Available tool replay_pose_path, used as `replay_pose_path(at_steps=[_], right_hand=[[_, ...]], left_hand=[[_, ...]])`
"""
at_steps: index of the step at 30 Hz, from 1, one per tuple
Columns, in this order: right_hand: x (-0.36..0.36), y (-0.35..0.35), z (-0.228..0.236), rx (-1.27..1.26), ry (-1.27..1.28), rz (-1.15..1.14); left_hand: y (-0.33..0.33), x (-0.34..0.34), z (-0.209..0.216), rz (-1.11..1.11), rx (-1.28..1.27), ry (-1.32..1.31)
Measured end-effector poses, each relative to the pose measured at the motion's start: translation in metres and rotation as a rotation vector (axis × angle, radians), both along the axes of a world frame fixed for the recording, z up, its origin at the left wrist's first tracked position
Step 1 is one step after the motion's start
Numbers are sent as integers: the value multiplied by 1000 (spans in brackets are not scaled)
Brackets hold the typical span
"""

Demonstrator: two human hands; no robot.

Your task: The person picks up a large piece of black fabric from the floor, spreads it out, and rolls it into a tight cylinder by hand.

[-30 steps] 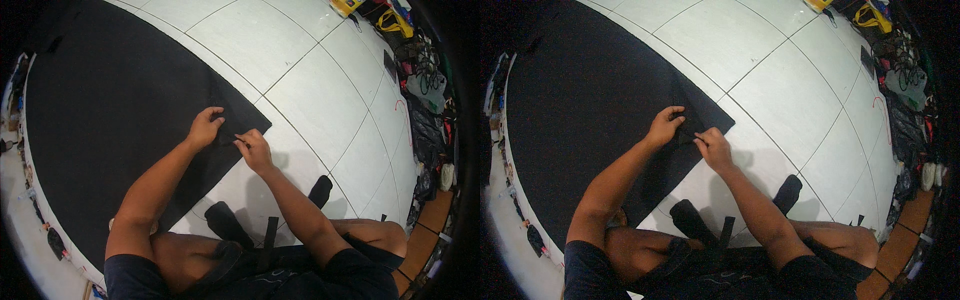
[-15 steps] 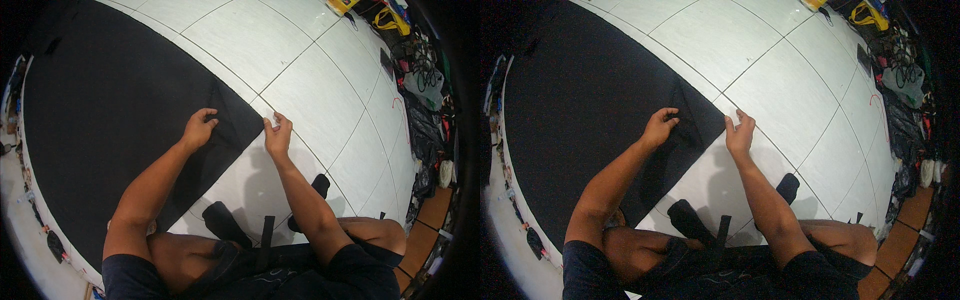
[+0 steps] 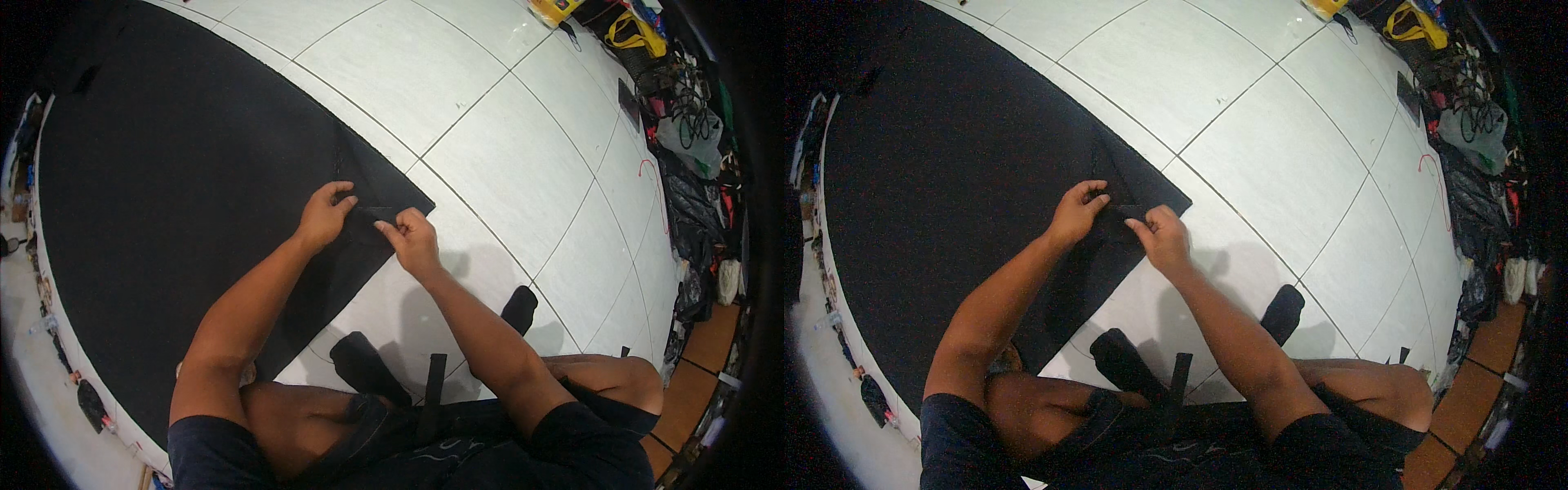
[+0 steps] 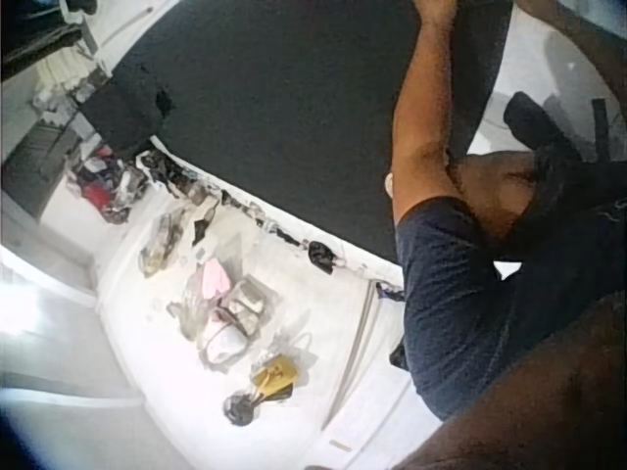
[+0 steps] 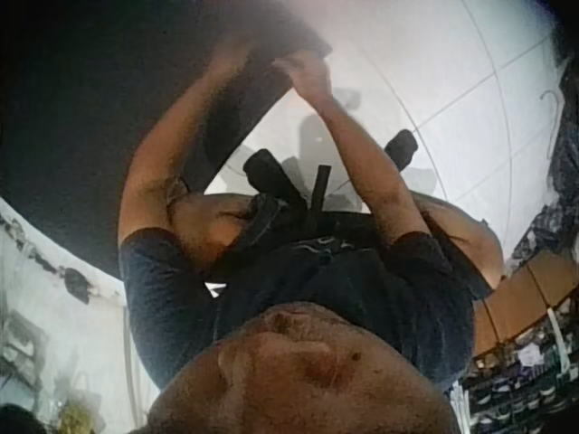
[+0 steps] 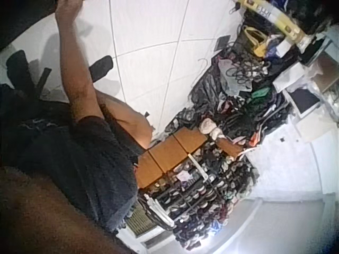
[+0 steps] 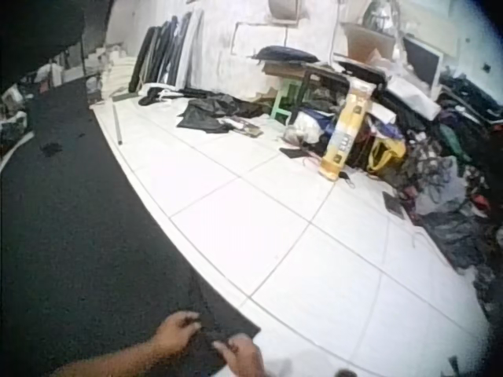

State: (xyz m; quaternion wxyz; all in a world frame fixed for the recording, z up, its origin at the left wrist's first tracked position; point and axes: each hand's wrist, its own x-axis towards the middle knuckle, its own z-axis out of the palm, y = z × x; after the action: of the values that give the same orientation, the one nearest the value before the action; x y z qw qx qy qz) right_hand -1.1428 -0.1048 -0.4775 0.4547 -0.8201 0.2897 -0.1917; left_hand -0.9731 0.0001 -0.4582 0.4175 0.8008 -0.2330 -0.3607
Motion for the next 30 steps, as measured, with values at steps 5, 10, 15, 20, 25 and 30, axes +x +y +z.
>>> replay_pose_path(at_steps=[5,10,15,20,25,30], right_hand=[[-3,-26,-15,224,93,-300],[-17,-38,-28,-365,-14,-605],[-2,3,33,-286,-67,359],[0,6,6,-253,-81,362],[12,13,43,-343,-138,263],[2,9,14,-298,-150,233]], left_hand=[[-2,1,4,37,25,27],[-7,2,-3,9,22,59],[-1,0,-4,53,-32,62],[-4,-1,-8,31,-74,-38],[9,4,-16,134,-43,149],[-4,0,3,82,6,138]])
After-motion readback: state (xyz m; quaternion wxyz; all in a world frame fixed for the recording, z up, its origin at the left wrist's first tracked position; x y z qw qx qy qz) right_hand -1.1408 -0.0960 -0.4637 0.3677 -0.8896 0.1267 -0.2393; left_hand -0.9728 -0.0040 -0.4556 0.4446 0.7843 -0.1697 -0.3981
